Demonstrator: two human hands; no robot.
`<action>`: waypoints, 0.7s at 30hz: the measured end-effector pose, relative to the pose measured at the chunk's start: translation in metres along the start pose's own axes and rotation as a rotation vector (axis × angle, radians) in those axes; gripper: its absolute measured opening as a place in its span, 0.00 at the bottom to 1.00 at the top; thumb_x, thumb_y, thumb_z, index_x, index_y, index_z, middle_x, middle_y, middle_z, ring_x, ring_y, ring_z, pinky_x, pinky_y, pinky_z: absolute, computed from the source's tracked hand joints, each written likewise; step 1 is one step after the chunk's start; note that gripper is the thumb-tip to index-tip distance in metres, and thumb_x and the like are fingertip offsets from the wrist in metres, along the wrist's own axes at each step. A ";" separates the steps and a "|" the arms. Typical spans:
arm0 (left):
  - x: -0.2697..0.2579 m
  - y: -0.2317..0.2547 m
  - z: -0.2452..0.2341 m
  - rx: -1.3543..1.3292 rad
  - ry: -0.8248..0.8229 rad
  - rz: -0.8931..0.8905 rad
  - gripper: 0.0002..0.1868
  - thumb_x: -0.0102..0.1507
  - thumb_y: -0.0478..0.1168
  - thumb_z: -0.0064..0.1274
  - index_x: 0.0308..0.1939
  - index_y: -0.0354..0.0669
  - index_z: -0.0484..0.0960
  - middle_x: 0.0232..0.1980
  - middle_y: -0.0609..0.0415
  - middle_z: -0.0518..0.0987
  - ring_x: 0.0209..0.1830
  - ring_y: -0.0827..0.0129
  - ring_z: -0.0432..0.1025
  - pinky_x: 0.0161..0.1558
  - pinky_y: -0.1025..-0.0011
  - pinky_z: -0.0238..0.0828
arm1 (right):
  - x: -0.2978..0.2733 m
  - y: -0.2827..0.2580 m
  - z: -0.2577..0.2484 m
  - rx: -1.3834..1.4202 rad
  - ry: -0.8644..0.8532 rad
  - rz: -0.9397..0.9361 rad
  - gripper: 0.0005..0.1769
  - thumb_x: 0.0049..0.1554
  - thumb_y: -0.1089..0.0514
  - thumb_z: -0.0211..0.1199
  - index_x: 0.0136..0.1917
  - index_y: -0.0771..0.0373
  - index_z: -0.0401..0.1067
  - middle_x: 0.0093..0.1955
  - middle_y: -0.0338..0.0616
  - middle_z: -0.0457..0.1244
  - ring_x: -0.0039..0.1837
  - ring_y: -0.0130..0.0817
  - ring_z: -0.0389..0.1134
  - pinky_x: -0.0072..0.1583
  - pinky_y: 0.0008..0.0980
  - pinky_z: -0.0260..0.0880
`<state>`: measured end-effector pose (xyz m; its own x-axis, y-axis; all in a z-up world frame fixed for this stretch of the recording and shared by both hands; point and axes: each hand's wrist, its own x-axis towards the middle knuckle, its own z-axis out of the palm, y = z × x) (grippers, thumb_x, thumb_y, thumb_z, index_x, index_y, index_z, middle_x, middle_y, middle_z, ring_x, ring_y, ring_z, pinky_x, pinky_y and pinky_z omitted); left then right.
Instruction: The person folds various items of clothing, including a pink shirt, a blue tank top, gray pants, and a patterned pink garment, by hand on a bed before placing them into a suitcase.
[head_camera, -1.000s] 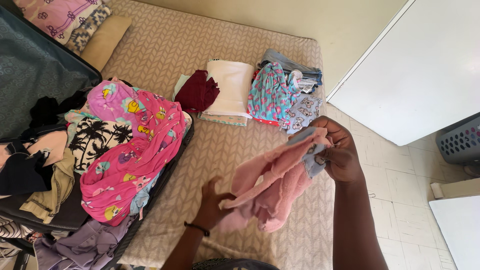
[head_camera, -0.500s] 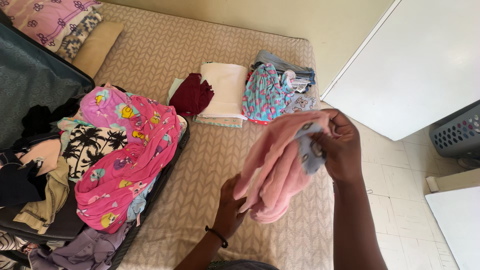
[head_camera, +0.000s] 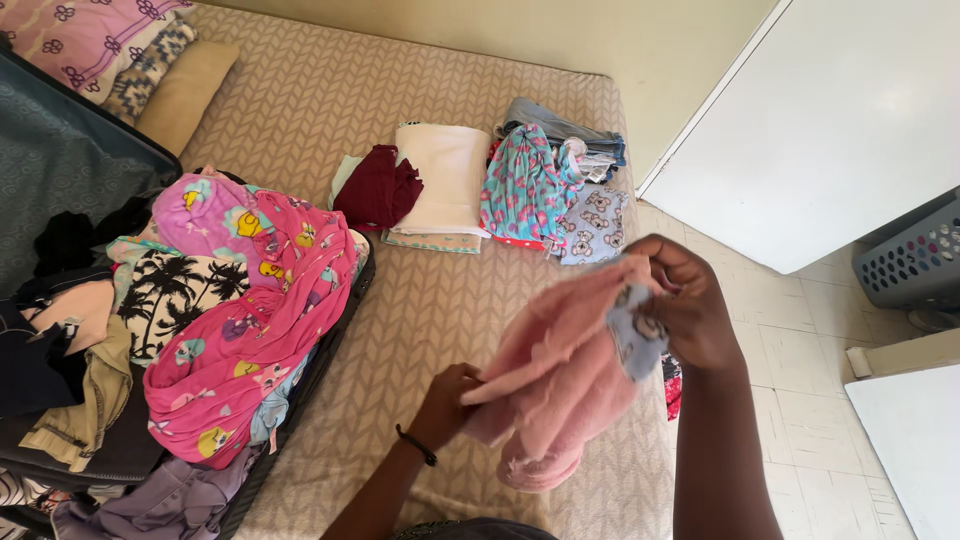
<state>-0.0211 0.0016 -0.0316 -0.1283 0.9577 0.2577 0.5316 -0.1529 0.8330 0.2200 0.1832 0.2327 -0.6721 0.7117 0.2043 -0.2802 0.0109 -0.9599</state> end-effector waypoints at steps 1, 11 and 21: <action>0.001 -0.013 -0.004 0.011 0.001 -0.026 0.15 0.54 0.34 0.63 0.46 0.45 0.88 0.53 0.51 0.79 0.57 0.56 0.72 0.57 0.59 0.69 | 0.006 0.005 -0.002 -0.036 0.022 -0.003 0.20 0.51 0.72 0.60 0.58 0.70 0.70 0.50 0.43 0.69 0.49 0.25 0.69 0.51 0.24 0.70; 0.071 -0.037 -0.167 0.126 0.599 -0.163 0.19 0.56 0.26 0.52 0.50 0.40 0.81 0.48 0.49 0.81 0.49 0.60 0.77 0.53 0.68 0.72 | 0.060 0.031 -0.023 -0.464 0.344 -0.160 0.18 0.54 0.76 0.61 0.56 0.66 0.66 0.52 0.39 0.69 0.54 0.21 0.71 0.55 0.21 0.73; 0.060 -0.059 -0.173 0.369 0.696 -0.014 0.15 0.55 0.31 0.51 0.43 0.47 0.85 0.46 0.47 0.78 0.52 0.54 0.73 0.54 0.60 0.71 | -0.008 0.190 -0.072 -0.699 0.230 0.004 0.22 0.49 0.71 0.69 0.57 0.59 0.74 0.56 0.40 0.70 0.58 0.31 0.70 0.59 0.33 0.71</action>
<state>-0.2054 0.0262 0.0198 -0.5671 0.5670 0.5974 0.7541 0.0658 0.6535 0.2216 0.2305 0.0349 -0.4898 0.8414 0.2285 0.2766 0.3985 -0.8744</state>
